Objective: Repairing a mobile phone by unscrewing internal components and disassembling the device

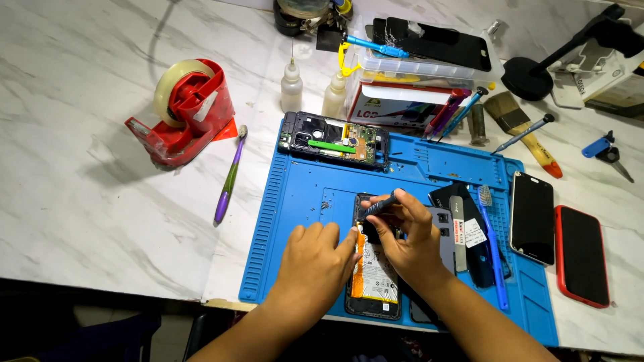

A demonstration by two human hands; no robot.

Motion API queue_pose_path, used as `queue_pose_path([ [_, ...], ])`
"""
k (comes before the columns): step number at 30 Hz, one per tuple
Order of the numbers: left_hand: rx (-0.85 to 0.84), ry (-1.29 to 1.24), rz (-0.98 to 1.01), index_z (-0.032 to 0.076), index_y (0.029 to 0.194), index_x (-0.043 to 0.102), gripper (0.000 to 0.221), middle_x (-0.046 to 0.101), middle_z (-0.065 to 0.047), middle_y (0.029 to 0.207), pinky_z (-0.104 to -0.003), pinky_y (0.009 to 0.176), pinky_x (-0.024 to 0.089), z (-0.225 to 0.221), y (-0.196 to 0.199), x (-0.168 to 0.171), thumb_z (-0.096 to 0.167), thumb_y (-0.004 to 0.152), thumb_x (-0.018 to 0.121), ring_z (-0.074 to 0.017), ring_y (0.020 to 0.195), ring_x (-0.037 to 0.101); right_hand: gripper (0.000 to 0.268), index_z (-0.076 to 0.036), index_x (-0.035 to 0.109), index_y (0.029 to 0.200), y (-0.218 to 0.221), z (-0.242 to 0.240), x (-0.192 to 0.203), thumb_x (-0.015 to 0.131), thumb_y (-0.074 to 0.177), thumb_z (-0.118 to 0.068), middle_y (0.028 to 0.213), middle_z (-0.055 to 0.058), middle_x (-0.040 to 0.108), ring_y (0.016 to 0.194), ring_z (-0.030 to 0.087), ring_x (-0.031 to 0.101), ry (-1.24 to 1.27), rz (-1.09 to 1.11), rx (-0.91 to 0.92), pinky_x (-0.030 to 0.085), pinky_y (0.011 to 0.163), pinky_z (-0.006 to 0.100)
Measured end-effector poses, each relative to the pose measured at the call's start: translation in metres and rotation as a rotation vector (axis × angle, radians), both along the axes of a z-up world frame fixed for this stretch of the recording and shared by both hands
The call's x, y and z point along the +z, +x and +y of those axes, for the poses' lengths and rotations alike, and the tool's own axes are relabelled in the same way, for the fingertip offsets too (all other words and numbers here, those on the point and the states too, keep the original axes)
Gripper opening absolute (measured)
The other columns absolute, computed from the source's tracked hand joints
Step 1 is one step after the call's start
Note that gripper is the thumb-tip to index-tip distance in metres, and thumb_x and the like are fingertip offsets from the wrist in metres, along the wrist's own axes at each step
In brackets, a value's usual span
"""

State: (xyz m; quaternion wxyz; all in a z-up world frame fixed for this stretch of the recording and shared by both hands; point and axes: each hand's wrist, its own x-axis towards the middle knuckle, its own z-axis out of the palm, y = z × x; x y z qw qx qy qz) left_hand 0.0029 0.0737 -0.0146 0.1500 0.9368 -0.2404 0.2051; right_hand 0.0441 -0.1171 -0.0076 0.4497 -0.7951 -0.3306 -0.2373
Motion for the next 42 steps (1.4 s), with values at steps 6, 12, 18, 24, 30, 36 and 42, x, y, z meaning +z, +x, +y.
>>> queue_pose_path([
  [6,0.001,-0.001,-0.014,0.016,0.122,0.072,0.035,0.058,-0.004,0.081,-0.043,0.06,0.038,0.0,-0.001,0.002,0.037,0.095,0.068,-0.028,0.069,0.054,0.071,-0.013,0.03,0.145,0.006,-0.002,-0.005,0.076,0.093,0.004,0.116,0.02,0.067,0.105,0.029,0.075,-0.046,-0.12,-0.016,0.067,0.087,0.034],
  [12,0.006,0.011,-0.053,0.016,0.118,0.071,0.033,0.056,-0.003,0.078,-0.043,0.058,0.038,-0.001,0.0,-0.004,0.039,0.095,0.068,-0.0277,0.067,0.054,0.069,-0.016,0.032,0.146,0.008,0.0,0.004,0.077,0.097,0.001,0.106,0.016,0.068,0.089,0.026,0.07,-0.205,-0.312,-0.004,0.06,0.076,0.034],
  [18,0.001,0.011,-0.06,0.018,0.119,0.072,0.03,0.058,-0.004,0.079,-0.045,0.059,0.039,0.0,0.0,-0.002,0.037,0.096,0.067,-0.0295,0.068,0.056,0.064,-0.016,0.031,0.142,0.015,-0.003,0.014,0.068,0.095,0.008,0.111,0.022,0.067,0.101,0.03,0.075,0.003,0.042,0.189,0.068,0.088,0.037],
  [24,-0.031,0.026,-0.021,0.019,0.121,0.07,0.031,0.058,-0.005,0.077,-0.047,0.057,0.038,0.002,0.004,-0.006,0.037,0.096,0.064,-0.032,0.068,0.057,0.066,-0.017,0.028,0.145,0.028,-0.011,0.021,0.059,0.096,0.016,0.112,0.021,0.064,0.106,0.03,0.074,-0.026,0.142,0.38,0.065,0.094,0.039],
  [30,-0.039,0.016,-0.013,0.019,0.118,0.07,0.028,0.057,-0.005,0.082,-0.045,0.056,0.037,0.005,0.004,-0.002,0.036,0.096,0.066,-0.0292,0.07,0.054,0.071,-0.016,0.036,0.142,0.028,-0.01,0.008,0.081,0.088,-0.002,0.122,0.018,0.061,0.109,0.028,0.069,-0.009,0.013,0.259,0.065,0.089,0.036],
  [36,-0.015,0.083,0.023,0.019,0.122,0.07,0.033,0.06,-0.006,0.086,-0.046,0.057,0.039,0.002,0.004,-0.003,0.038,0.095,0.068,-0.0309,0.072,0.056,0.068,-0.02,0.041,0.141,0.029,-0.004,0.005,0.078,0.09,0.005,0.103,0.011,0.062,0.086,0.02,0.064,-0.018,-0.124,0.195,0.06,0.073,0.028],
  [42,-0.04,0.155,0.047,0.012,0.12,0.072,0.036,0.065,-0.01,0.085,-0.041,0.059,0.045,0.02,0.014,0.048,0.031,0.089,0.074,-0.0283,0.071,0.061,0.055,-0.012,0.05,0.131,0.024,-0.002,0.003,0.075,0.087,0.008,0.104,0.013,0.069,0.091,0.028,0.072,0.046,-0.046,0.17,0.065,0.076,0.036],
])
